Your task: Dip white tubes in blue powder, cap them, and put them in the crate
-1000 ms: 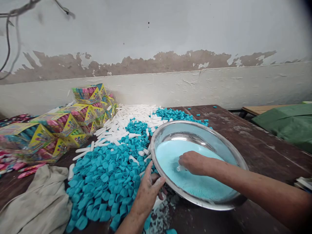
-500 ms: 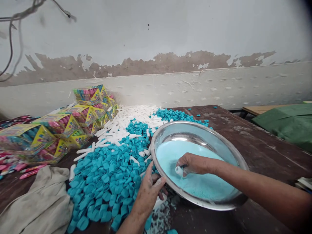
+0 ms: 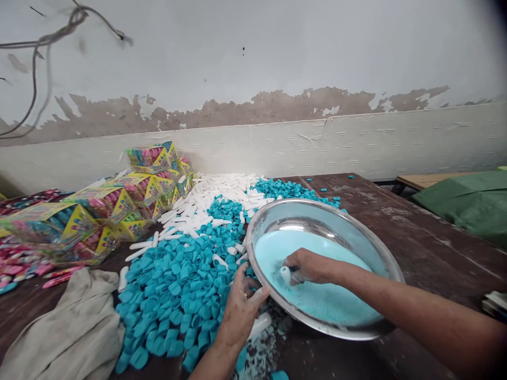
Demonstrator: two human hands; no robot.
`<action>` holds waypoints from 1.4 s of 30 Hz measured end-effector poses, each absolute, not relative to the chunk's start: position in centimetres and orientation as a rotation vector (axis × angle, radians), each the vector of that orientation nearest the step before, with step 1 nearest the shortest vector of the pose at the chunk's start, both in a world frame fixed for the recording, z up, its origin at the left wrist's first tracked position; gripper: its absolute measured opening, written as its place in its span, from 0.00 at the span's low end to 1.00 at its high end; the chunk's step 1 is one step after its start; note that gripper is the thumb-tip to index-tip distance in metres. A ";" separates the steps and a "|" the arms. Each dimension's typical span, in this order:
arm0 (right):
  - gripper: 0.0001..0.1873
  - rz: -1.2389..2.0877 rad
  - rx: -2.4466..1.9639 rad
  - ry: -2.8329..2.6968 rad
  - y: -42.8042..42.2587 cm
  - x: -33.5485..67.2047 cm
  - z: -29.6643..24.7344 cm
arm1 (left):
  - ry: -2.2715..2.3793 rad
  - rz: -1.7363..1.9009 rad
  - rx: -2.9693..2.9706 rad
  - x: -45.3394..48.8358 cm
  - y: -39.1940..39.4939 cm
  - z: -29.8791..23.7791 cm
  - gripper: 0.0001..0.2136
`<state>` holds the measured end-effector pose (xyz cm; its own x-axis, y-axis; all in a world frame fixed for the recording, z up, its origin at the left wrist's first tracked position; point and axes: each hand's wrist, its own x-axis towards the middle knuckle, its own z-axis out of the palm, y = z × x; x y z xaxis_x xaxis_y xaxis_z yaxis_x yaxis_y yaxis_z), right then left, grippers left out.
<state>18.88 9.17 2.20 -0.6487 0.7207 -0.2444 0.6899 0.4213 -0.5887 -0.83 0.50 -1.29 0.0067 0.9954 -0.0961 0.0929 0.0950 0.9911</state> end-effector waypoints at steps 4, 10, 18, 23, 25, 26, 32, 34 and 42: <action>0.05 1.228 -1.324 -2.306 8.5 21.3 2.8 | 1.665 1.243 1.683 -0.6 -0.2 0.7 0.27; 0.02 0.972 -1.215 -2.242 6.2 22.4 3.9 | 1.421 0.741 2.341 4.1 1.2 3.7 0.14; 0.24 0.509 -1.412 -2.210 4.2 24.5 2.9 | 1.531 0.401 2.495 7.5 4.8 3.4 0.08; 0.38 0.360 -1.360 -2.460 3.3 25.0 1.8 | 1.546 0.350 2.570 7.7 4.8 3.0 0.09; 0.39 0.331 -1.358 -2.448 3.5 24.8 1.6 | 1.542 0.345 2.570 7.8 4.8 2.9 0.09; 0.39 0.355 -1.336 -2.463 3.6 24.8 1.6 | 1.539 0.347 2.562 7.8 4.8 3.0 0.08; 0.28 0.271 -1.262 -2.296 3.4 24.7 3.2 | 1.518 0.461 2.371 4.3 4.1 4.6 0.08; 0.19 0.241 -1.220 -2.199 2.1 23.8 4.3 | 1.427 0.701 2.184 1.5 3.1 5.3 0.08; 0.11 0.683 -0.847 -2.371 -5.0 14.9 1.4 | 1.215 1.034 1.321 -10.3 -5.7 2.2 0.08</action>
